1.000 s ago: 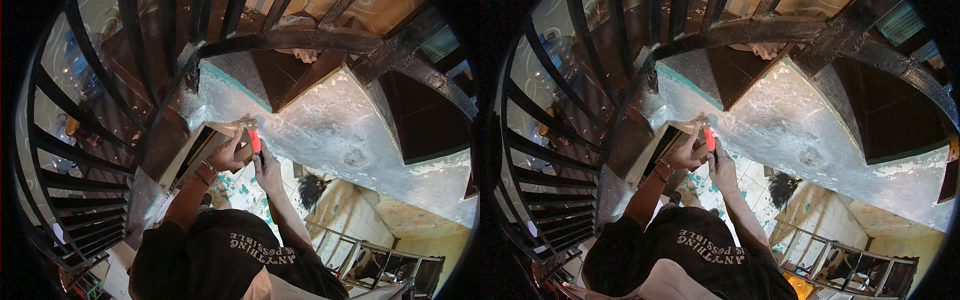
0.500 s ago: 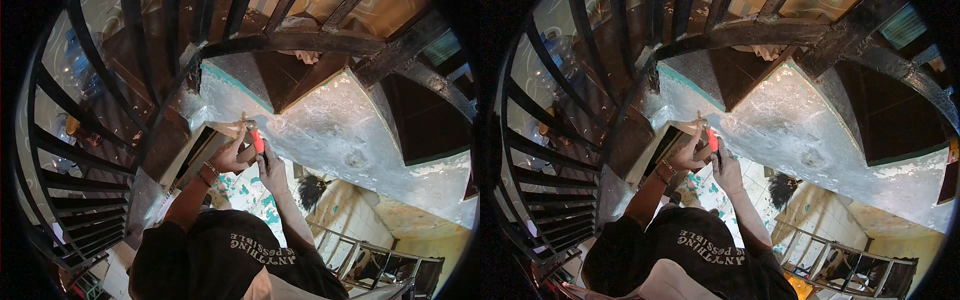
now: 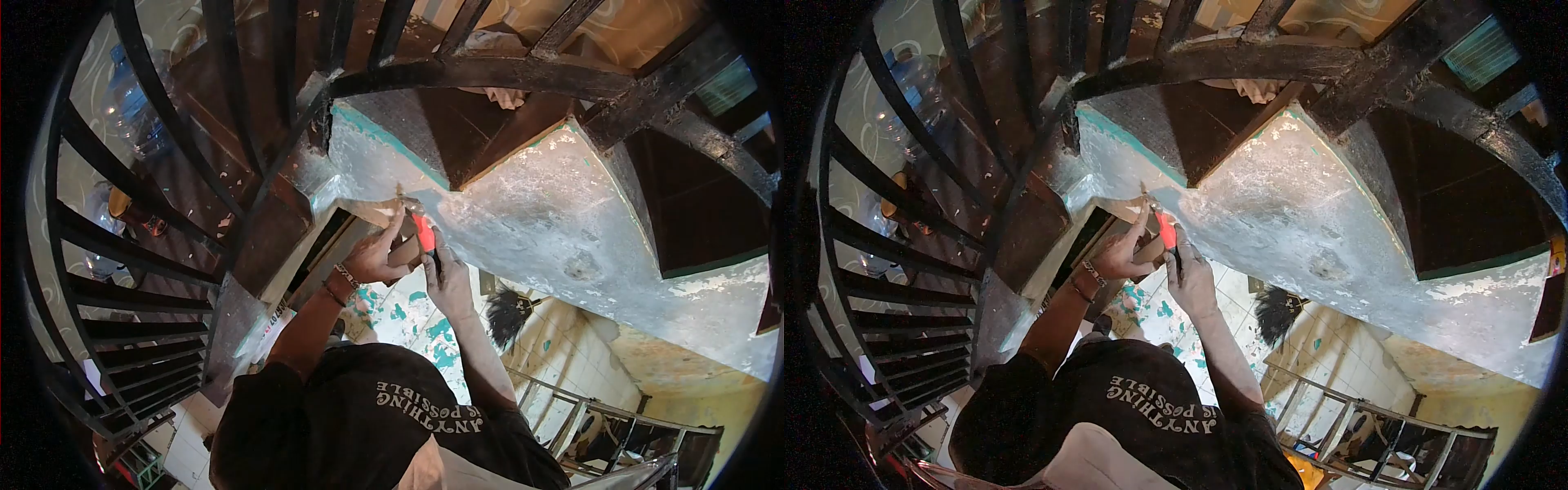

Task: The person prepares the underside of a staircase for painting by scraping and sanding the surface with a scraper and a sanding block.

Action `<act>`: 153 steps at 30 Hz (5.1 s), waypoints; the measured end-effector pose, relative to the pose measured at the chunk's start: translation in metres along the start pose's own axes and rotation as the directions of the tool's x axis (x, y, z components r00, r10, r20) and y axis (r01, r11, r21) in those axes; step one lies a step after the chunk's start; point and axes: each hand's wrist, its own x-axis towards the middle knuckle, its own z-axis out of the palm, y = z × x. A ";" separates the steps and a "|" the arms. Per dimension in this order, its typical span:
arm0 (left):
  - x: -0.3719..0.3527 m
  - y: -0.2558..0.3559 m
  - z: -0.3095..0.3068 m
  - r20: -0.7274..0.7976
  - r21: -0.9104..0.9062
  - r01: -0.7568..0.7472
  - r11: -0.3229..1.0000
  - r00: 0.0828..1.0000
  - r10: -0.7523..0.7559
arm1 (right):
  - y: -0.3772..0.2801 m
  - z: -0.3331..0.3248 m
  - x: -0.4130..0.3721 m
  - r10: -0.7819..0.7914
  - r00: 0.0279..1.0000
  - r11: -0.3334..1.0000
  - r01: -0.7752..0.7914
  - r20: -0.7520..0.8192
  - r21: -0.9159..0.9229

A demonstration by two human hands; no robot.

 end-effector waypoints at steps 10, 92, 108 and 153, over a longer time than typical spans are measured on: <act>-0.003 -0.013 0.015 -0.064 0.054 -0.083 0.995 0.994 0.087 | 0.015 -0.001 -0.001 -0.027 0.999 0.997 0.029 0.023 -0.078; -0.189 -0.155 0.029 -0.154 0.103 0.481 0.871 0.873 -0.464 | 0.003 -0.010 0.008 -0.058 0.998 0.965 0.065 0.037 -0.256; -0.189 -0.139 0.018 -0.125 0.126 0.498 0.858 0.866 -0.484 | 0.042 0.027 -0.015 0.235 0.943 0.946 -0.278 0.236 0.165; -0.186 -0.204 -0.023 -0.100 0.138 0.454 0.880 0.891 -0.443 | -0.002 0.054 0.001 0.509 0.830 0.820 -0.548 0.229 0.165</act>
